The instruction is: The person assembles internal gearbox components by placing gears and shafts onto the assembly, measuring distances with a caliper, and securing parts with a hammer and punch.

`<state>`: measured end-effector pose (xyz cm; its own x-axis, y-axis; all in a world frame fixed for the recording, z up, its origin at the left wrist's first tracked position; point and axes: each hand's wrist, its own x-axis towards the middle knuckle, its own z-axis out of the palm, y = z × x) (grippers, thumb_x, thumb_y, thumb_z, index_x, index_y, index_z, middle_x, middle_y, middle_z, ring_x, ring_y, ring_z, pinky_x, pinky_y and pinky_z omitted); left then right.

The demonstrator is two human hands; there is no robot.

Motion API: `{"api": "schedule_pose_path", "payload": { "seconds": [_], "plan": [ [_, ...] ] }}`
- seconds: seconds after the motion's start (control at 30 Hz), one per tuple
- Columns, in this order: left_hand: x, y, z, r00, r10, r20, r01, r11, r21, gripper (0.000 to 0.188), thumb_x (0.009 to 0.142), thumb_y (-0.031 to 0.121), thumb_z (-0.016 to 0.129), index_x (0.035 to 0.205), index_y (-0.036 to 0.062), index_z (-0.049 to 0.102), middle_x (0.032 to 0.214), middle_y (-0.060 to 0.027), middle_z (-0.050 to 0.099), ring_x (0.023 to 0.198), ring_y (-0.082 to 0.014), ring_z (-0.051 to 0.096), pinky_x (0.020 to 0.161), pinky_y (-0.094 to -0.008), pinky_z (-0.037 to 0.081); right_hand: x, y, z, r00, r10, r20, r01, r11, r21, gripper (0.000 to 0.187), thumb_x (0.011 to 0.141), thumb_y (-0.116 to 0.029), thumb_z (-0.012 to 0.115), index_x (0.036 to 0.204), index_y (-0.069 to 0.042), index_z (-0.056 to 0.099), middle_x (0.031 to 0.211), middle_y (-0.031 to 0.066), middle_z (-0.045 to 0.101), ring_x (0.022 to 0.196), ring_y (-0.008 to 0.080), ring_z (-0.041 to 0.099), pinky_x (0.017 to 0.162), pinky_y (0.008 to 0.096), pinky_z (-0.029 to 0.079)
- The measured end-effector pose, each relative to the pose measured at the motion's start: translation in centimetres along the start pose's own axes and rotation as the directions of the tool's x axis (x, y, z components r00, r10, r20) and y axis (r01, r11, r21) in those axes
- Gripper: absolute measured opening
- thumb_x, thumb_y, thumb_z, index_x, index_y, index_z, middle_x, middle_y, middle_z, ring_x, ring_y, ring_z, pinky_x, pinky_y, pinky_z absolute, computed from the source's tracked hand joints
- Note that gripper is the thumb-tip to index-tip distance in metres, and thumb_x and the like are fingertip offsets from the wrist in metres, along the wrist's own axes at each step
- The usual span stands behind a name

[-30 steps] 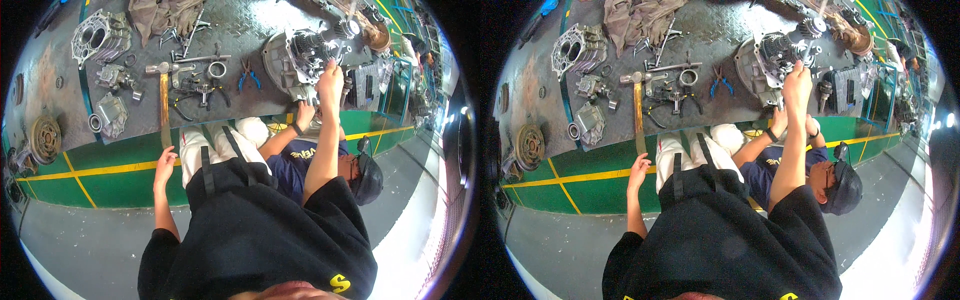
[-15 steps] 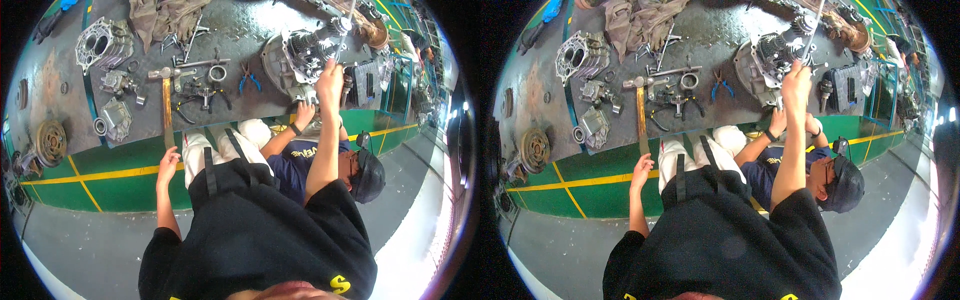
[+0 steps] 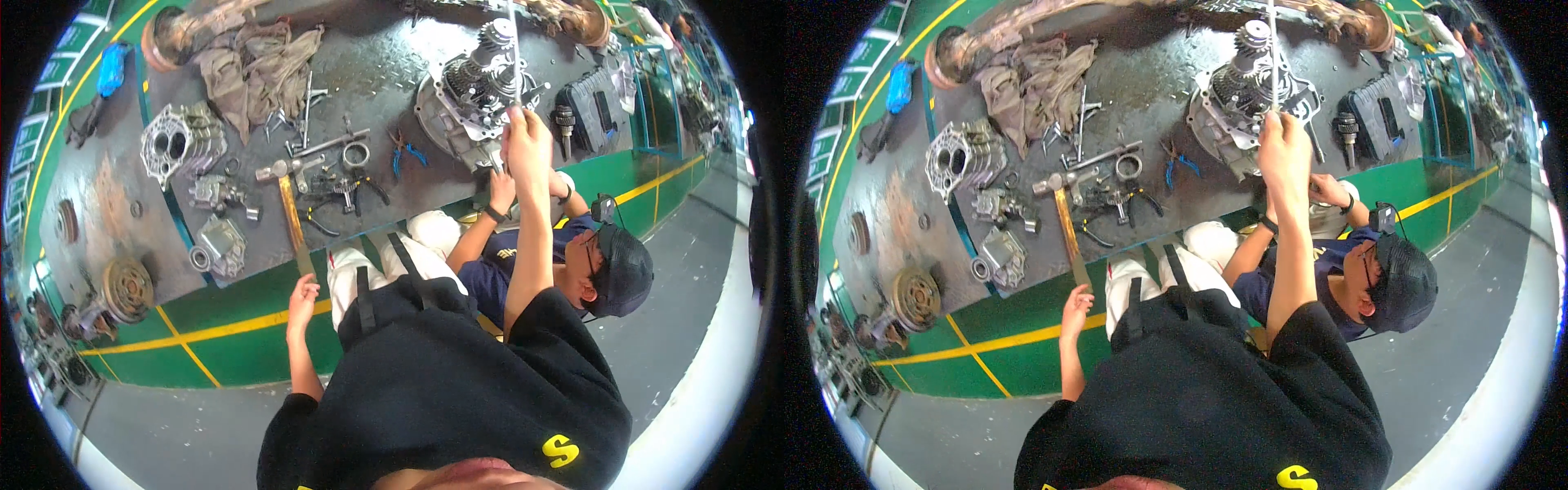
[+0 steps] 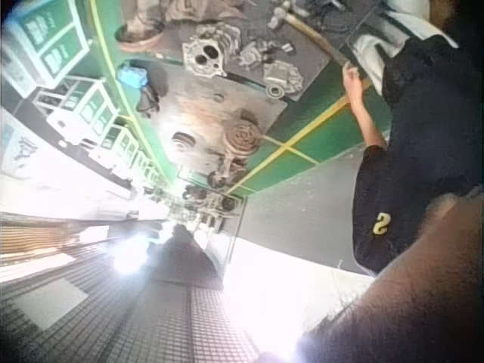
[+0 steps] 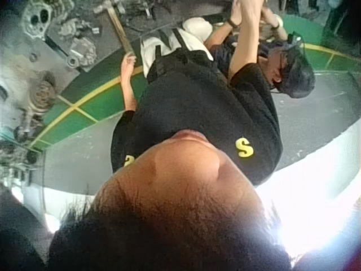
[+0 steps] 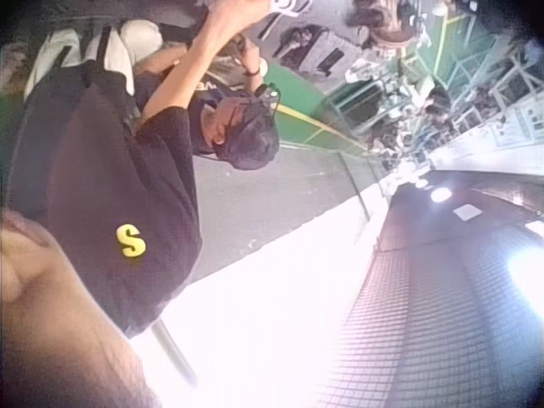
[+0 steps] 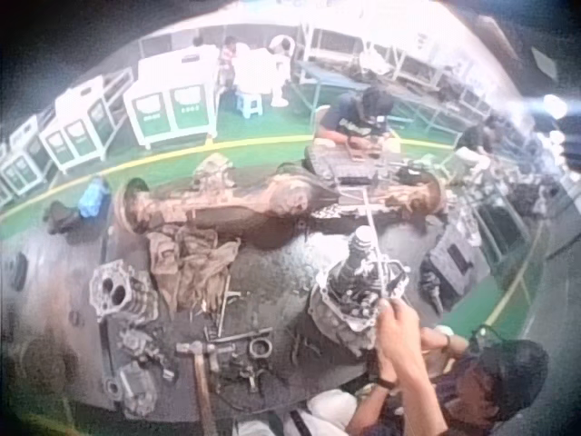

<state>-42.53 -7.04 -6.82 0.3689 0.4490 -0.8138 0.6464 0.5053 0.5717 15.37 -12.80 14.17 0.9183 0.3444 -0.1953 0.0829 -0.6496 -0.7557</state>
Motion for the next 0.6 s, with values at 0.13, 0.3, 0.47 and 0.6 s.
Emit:
{"api": "schedule_pose_path", "payload": {
  "seconds": [0.13, 0.3, 0.47, 0.6],
  "plan": [
    [-0.4, 0.9, -0.9, 1.000, -0.001, -0.010, 0.001, 0.997, 0.081, 0.044, 0.098, 0.003, 0.055, 0.142, 0.0061, 0.056, 0.105, -0.0051, 0.071, 0.093, -0.0147, 0.064, 0.090, -0.0296, 0.052, -3.5, -1.1, -2.0, 0.975, -0.115, -0.191, 0.191, 0.875, 0.445, 0.028, 0.111, -0.021, 0.051, 0.124, 0.001, 0.062, 0.077, -0.0009, 0.057, 0.058, 0.0048, 0.050, 0.049, 0.0220, 0.039],
    [-0.4, 2.6, -2.6, 0.999, -0.026, 0.048, 0.013, 0.969, 0.248, 0.044, 0.099, 0.006, 0.053, 0.143, 0.0075, 0.054, 0.109, -0.0041, 0.070, 0.090, -0.0124, 0.063, 0.080, -0.0271, 0.050, -3.1, 1.2, -0.1, 0.987, 0.102, -0.125, -0.030, 0.878, 0.478, 0.023, 0.109, -0.023, 0.055, 0.104, -0.003, 0.065, 0.069, -0.0049, 0.051, 0.057, 0.0062, 0.045, 0.054, 0.0242, 0.037],
    [-0.2, 5.3, -4.5, 0.999, -0.029, 0.029, 0.018, 0.945, 0.327, 0.043, 0.097, 0.007, 0.058, 0.140, 0.0081, 0.059, 0.103, -0.0068, 0.072, 0.093, -0.0165, 0.066, 0.089, -0.0315, 0.053, -1.4, 2.1, 4.4, 0.968, 0.209, -0.141, -0.125, 0.883, 0.452, 0.032, 0.110, -0.032, 0.050, 0.103, -0.002, 0.059, 0.065, 0.0000, 0.054, 0.054, 0.0093, 0.052, 0.051, 0.0264, 0.041],
    [0.4, 7.5, -5.6, 0.998, -0.043, 0.047, 0.021, 0.922, 0.387, 0.044, 0.096, 0.007, 0.056, 0.140, 0.0090, 0.059, 0.103, -0.0058, 0.072, 0.092, -0.0151, 0.066, 0.087, -0.0304, 0.053, 0.0, 2.4, 4.6, 0.887, 0.460, 0.047, -0.386, 0.680, 0.624, 0.035, 0.111, -0.036, 0.047, 0.106, -0.002, 0.058, 0.064, -0.0010, 0.051, 0.050, 0.0077, 0.048, 0.046, 0.0255, 0.039]
  ]
}}
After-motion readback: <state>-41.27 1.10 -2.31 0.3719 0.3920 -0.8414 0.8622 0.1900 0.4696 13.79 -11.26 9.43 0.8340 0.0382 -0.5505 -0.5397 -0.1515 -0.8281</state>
